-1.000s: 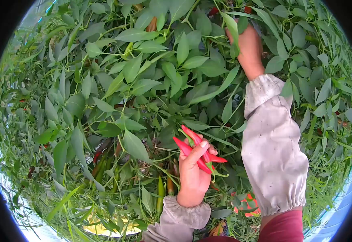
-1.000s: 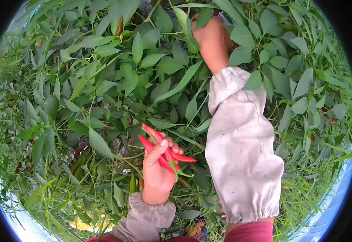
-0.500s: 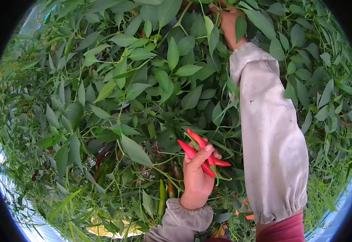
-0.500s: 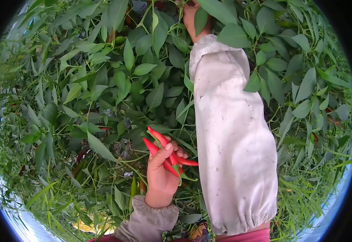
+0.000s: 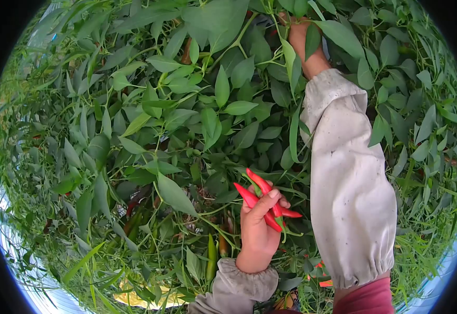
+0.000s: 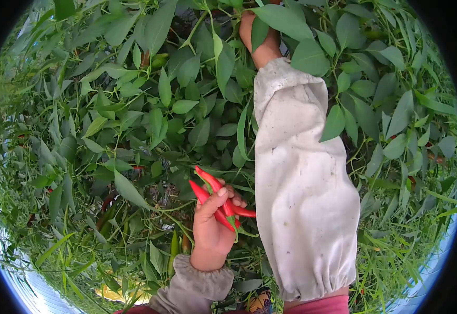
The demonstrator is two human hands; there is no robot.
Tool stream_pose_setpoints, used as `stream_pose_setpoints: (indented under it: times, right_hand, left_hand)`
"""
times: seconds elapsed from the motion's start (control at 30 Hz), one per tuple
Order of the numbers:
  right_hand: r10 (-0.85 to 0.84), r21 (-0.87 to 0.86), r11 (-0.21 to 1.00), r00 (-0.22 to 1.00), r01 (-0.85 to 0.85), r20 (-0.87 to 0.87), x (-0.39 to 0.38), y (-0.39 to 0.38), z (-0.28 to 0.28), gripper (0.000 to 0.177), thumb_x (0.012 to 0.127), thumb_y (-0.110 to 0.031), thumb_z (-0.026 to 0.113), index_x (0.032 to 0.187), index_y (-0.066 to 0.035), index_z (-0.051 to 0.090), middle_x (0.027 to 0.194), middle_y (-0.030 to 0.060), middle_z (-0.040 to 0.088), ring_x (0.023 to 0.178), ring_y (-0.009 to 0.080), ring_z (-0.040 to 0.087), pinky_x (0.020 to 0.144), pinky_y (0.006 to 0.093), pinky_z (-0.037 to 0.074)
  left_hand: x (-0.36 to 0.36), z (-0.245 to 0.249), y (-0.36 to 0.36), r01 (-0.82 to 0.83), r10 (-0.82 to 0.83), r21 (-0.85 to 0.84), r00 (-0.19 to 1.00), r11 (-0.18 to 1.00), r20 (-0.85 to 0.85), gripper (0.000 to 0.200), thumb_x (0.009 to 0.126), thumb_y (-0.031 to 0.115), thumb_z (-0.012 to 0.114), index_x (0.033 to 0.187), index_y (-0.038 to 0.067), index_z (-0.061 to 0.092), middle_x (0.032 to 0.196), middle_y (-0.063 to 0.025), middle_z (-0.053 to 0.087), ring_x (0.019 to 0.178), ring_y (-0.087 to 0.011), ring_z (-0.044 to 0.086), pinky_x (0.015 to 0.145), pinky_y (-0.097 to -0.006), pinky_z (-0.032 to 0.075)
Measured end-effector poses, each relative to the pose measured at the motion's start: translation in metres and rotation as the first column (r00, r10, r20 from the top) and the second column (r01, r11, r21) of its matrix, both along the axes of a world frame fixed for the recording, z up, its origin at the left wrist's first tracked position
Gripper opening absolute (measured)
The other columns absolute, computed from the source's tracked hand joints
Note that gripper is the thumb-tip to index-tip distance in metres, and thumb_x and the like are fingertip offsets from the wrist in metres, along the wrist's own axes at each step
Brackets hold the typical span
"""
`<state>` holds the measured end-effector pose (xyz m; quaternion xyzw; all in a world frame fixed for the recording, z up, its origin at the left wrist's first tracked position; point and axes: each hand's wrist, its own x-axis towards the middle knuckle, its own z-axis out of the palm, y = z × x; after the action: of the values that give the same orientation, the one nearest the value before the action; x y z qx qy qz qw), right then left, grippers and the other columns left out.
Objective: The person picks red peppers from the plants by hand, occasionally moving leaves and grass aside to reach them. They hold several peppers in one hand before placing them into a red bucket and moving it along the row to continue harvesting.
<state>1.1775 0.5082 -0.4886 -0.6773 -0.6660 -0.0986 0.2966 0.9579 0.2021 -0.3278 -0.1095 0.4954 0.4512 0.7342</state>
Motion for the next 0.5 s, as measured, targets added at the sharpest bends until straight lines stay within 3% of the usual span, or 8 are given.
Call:
stream_pose_setpoints:
  times: [0.07,0.1,0.17,0.23,0.27,0.33,0.4,0.5]
  right_hand:
    - [-0.036,0.006,0.999,0.962,0.039,-0.272,-0.03,-0.031,0.04,0.035,0.094,-0.032,0.05,0.083,-0.005,0.069,0.082,0.0173,0.066,0.078,0.0341,0.064,0.069,0.044,0.05]
    - [-0.097,-0.034,0.995,0.82,0.094,-0.565,-0.048,-0.046,0.063,0.026,0.094,-0.025,0.053,0.088,-0.003,0.067,0.081,0.0149,0.064,0.076,0.0285,0.064,0.067,0.0414,0.05]
    - [-0.123,0.059,0.983,0.87,0.172,-0.477,-0.052,-0.064,0.076,0.022,0.094,-0.021,0.055,0.093,-0.002,0.065,0.083,0.0129,0.064,0.075,0.025,0.064,0.066,0.0389,0.05]
    - [-0.127,0.109,0.95,0.68,0.293,-0.722,-0.057,-0.085,0.106,0.018,0.095,-0.016,0.057,0.102,0.0,0.06,0.089,0.0096,0.063,0.075,0.0197,0.064,0.065,0.0343,0.051]
    - [-0.079,0.036,0.946,0.337,0.322,-0.938,-0.062,-0.099,0.124,0.018,0.095,-0.013,0.057,0.107,0.001,0.058,0.092,0.0083,0.062,0.075,0.018,0.064,0.064,0.0322,0.051]
    - [0.008,0.081,0.918,0.185,0.388,-0.983,-0.058,-0.126,0.136,0.023,0.098,-0.02,0.055,0.106,0.001,0.057,0.093,0.0078,0.061,0.078,0.0203,0.064,0.065,0.0312,0.051]
    - [0.121,0.109,0.941,-0.017,0.321,-0.993,-0.054,-0.16,0.148,0.023,0.098,-0.022,0.054,0.105,0.0,0.056,0.089,0.0065,0.059,0.081,0.0206,0.063,0.068,0.0311,0.05]
    - [0.162,0.138,0.959,-0.079,0.249,-0.984,-0.054,-0.199,0.167,0.023,0.099,-0.023,0.052,0.099,0.0,0.055,0.086,0.0064,0.058,0.079,0.0196,0.061,0.069,0.0289,0.048]
  left_hand:
    - [-0.002,0.0,0.001,-0.006,0.006,0.001,1.0,1.0,0.001,0.026,0.084,0.007,0.063,0.106,0.004,0.052,0.081,-0.0066,0.056,0.075,-0.0196,0.056,0.076,-0.0387,0.048]
    - [-0.002,0.002,0.002,-0.008,0.008,0.009,1.0,1.0,-0.006,0.026,0.084,0.006,0.063,0.106,0.004,0.051,0.082,-0.0066,0.056,0.075,-0.0196,0.056,0.076,-0.0388,0.048]
    - [-0.003,0.003,0.002,-0.01,0.01,0.019,1.0,1.0,-0.009,0.025,0.084,0.006,0.062,0.107,0.004,0.051,0.082,-0.0065,0.056,0.076,-0.0196,0.056,0.076,-0.0389,0.047]
    - [-0.004,0.004,0.002,-0.026,0.025,0.023,1.0,0.999,0.015,0.026,0.084,0.005,0.061,0.107,0.005,0.051,0.084,-0.0062,0.055,0.077,-0.0194,0.055,0.077,-0.0394,0.047]
    - [-0.004,0.004,0.002,-0.026,0.025,0.025,0.999,0.999,0.026,0.026,0.084,0.005,0.061,0.107,0.005,0.051,0.084,-0.0062,0.055,0.077,-0.0194,0.055,0.077,-0.0394,0.047]
    - [-0.005,0.004,0.001,-0.102,0.098,0.043,0.991,0.994,0.092,0.028,0.083,0.005,0.062,0.108,0.007,0.051,0.084,-0.0057,0.054,0.077,-0.019,0.054,0.078,-0.0405,0.046]
    - [-0.007,0.009,0.002,-0.085,0.081,0.04,0.993,0.996,0.084,0.028,0.084,0.009,0.061,0.11,0.008,0.051,0.085,-0.0056,0.054,0.077,-0.019,0.054,0.078,-0.0414,0.045]
    - [-0.013,0.01,0.003,-0.118,0.085,0.158,0.976,0.98,0.201,0.028,0.084,0.014,0.06,0.111,0.009,0.051,0.086,-0.0059,0.054,0.077,-0.0195,0.054,0.079,-0.0423,0.045]
